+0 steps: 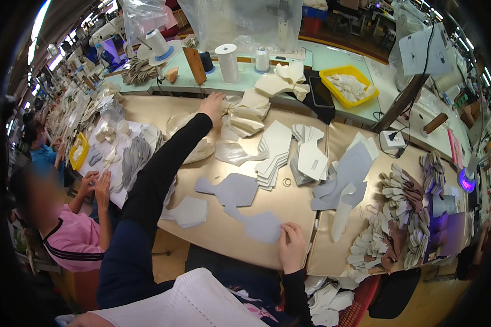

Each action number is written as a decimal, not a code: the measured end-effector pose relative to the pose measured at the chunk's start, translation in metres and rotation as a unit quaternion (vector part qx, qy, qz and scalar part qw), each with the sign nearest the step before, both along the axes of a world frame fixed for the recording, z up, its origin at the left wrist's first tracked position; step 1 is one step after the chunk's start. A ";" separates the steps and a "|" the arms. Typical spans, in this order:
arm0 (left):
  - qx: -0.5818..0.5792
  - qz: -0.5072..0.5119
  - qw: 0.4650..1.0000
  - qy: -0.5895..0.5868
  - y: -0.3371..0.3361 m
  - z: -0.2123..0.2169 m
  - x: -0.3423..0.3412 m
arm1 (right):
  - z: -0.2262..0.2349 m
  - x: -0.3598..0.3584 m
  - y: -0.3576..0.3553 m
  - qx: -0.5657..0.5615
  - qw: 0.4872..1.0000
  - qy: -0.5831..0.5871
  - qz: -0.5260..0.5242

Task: The person repeatedly picks up small fabric pieces from a table, folds them by hand, and places them into a neat stack. The person also handles bundles of elastic bands and separates individual pieces. The workspace is cluttered with fabric pieces and sewing supplies.

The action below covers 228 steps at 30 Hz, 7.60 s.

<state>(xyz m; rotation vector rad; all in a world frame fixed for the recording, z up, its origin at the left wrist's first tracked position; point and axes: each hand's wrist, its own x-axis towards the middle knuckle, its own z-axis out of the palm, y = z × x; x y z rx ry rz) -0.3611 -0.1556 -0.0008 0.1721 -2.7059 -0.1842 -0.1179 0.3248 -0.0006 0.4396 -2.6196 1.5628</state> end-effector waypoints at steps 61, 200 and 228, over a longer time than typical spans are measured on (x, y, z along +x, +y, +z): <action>-0.011 -0.116 0.986 0.121 0.084 0.103 -0.126 | 0.002 0.001 -0.005 0.015 0.998 -0.041 -0.041; 0.711 -0.130 0.683 -0.104 0.263 0.063 0.311 | 0.078 0.026 -0.053 -0.105 0.990 -0.089 0.025; 0.839 -0.158 0.517 0.052 0.187 0.055 0.341 | 0.068 -0.008 0.024 -0.277 0.909 -0.310 -0.029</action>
